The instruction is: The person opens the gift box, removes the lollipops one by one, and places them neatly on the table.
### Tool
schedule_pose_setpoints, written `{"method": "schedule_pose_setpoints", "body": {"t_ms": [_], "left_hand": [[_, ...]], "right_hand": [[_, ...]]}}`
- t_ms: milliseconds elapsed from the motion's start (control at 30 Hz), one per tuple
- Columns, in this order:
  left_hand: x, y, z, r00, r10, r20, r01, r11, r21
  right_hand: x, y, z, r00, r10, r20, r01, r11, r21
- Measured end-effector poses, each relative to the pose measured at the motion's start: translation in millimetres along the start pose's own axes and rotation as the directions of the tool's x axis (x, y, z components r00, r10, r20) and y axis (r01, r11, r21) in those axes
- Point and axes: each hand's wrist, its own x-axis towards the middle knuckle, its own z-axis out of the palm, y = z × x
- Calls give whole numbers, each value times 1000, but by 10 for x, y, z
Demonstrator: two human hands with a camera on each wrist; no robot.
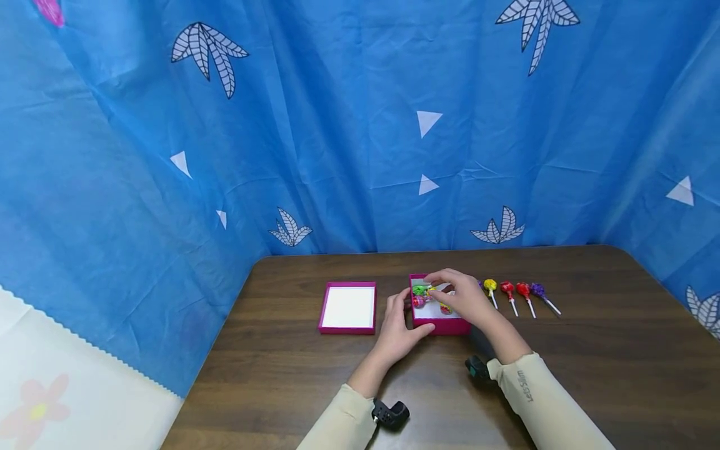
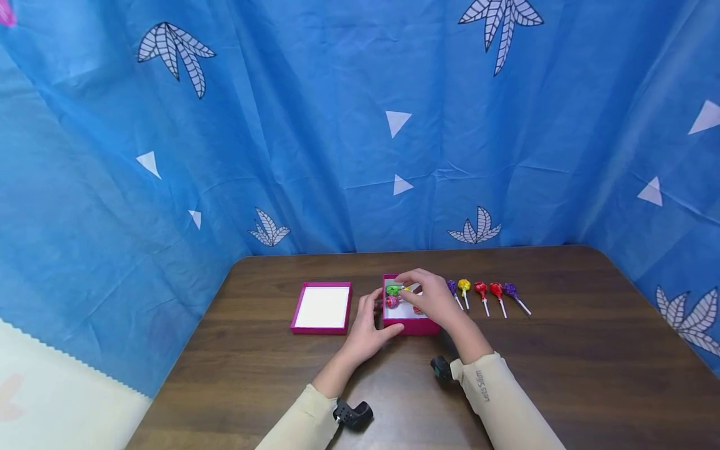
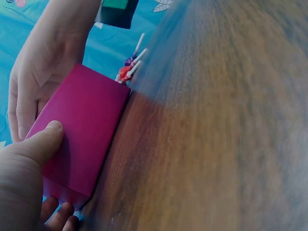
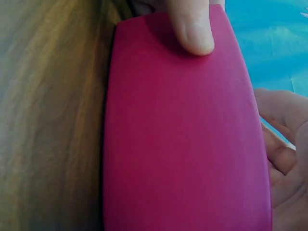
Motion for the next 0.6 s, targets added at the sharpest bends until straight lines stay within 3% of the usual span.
{"method": "schedule_pose_setpoints", "body": {"t_ms": [267,433,600], "left_hand": [[5,-6,0,1000,24,4,-24,1000,-14],[17,-32,2,1000,28,8,-28,1000,-8],[26,-39,0,1000,23,10,-23,1000,0]], "right_hand": [[109,-51,7,991,3,134,-5,1000,21],[148,-40,31,987,24,161,-27,1000,12],[207,-25,92,983,60,172,-51,997,-58]]}}
